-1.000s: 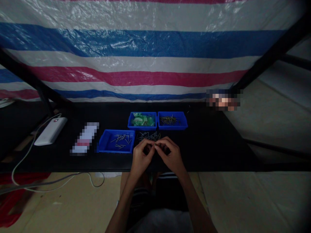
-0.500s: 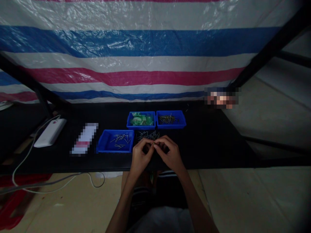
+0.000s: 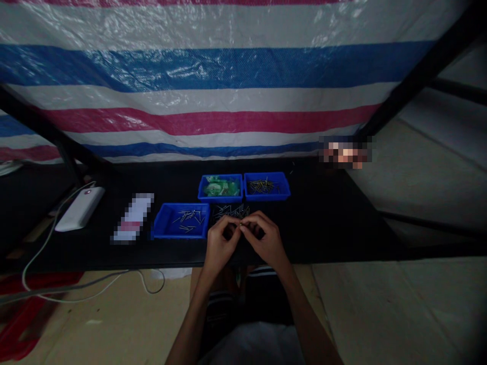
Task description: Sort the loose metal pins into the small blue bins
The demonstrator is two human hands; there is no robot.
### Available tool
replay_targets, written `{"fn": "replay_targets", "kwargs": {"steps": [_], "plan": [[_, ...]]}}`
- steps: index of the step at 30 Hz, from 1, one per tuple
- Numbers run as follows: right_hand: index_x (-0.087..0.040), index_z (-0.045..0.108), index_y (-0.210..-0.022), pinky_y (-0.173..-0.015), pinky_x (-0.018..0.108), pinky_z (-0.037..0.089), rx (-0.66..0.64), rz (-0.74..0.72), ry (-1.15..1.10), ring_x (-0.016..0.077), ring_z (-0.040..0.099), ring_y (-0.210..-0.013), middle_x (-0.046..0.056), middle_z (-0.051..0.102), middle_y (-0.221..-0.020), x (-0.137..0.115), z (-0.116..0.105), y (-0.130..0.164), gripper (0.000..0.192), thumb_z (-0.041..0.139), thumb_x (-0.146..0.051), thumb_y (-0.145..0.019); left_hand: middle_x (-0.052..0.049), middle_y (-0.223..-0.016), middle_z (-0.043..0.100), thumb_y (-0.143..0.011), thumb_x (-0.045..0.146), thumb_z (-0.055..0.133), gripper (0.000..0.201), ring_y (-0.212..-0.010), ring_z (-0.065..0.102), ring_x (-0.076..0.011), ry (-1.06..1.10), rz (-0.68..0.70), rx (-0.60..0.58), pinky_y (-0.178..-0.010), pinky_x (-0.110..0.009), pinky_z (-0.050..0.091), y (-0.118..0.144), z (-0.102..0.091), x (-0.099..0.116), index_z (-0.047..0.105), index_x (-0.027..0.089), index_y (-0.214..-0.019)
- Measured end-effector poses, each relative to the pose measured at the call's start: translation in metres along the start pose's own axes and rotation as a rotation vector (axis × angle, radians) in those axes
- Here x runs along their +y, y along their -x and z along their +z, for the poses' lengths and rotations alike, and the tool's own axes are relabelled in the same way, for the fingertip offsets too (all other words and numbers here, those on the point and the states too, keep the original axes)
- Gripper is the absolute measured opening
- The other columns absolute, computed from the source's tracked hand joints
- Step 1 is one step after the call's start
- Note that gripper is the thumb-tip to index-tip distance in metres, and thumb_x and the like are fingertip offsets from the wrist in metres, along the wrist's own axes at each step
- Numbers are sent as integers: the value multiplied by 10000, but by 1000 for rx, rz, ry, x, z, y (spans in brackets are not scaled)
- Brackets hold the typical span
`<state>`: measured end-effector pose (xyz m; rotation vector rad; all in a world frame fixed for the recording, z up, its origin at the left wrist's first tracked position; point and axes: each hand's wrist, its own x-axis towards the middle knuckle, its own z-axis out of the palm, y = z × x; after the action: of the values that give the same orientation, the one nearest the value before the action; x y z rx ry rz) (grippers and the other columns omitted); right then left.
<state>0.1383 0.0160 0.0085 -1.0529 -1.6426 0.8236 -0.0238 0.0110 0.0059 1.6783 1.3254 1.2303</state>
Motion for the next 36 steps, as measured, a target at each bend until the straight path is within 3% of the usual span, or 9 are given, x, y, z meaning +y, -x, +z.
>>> {"fn": "replay_targets", "kwargs": {"steps": [9, 13, 17, 21, 25, 30, 36], "plan": [[-225, 697, -951, -609, 263, 473, 88, -10, 23, 133, 610, -732, 17, 639, -934, 1, 1, -1, 36, 678, -209, -925, -22, -913, 719, -953, 210, 627, 70, -796, 662, -165, -47, 43, -8, -708, -256, 488, -1, 3, 1, 695, 212, -973], [-214, 693, -932, -590, 258, 471, 266, -42, 91, 130, 596, -695, 20, 640, -908, 1, -6, -22, 27, 675, -234, -930, -22, -921, 736, -975, 250, 620, 134, -792, 684, -164, -21, 11, 20, -714, -257, 507, 0, 5, 2, 691, 218, -1085], [-203, 721, -967, -602, 274, 470, 524, -30, 292, 129, 532, -605, 8, 616, -815, 2, -28, -65, 117, 666, -302, -939, -37, -946, 748, -994, 265, 594, 130, -822, 695, -181, -68, 43, -4, -718, -268, 508, 0, 4, 2, 708, 214, -1030], [-200, 744, -1084, -647, 291, 469, 483, 1, 468, 138, 534, -599, -2, 616, -788, 3, -46, -82, 212, 692, -317, -915, -38, -940, 751, -1008, 260, 575, 155, -845, 695, -187, -95, 56, -1, -731, -274, 497, 0, 4, 1, 720, 212, -981], [-202, 743, -1036, -631, 275, 452, 434, -17, 416, 118, 500, -573, -16, 574, -779, 5, -38, -53, 147, 648, -271, -947, -39, -945, 748, -1014, 248, 567, 161, -881, 690, -195, -105, 48, 15, -780, -289, 492, -1, 4, 0, 718, 212, -976], [-233, 732, -1022, -623, 260, 454, 139, 25, 394, 112, 519, -594, -10, 590, -847, 12, -19, -9, 119, 643, -238, -944, -39, -914, 734, -1017, 251, 560, 172, -864, 679, -194, -110, 54, 7, -785, -290, 484, -1, 3, 1, 708, 207, -941], [-262, 675, -1060, -658, 274, 497, -100, 72, 421, 130, 590, -674, -5, 618, -969, 1, -20, 20, 186, 730, -239, -883, -42, -897, 735, -1021, 270, 554, 198, -850, 682, -196, -92, 36, 2, -776, -291, 493, -1, 3, 3, 715, 206, -926]]}}
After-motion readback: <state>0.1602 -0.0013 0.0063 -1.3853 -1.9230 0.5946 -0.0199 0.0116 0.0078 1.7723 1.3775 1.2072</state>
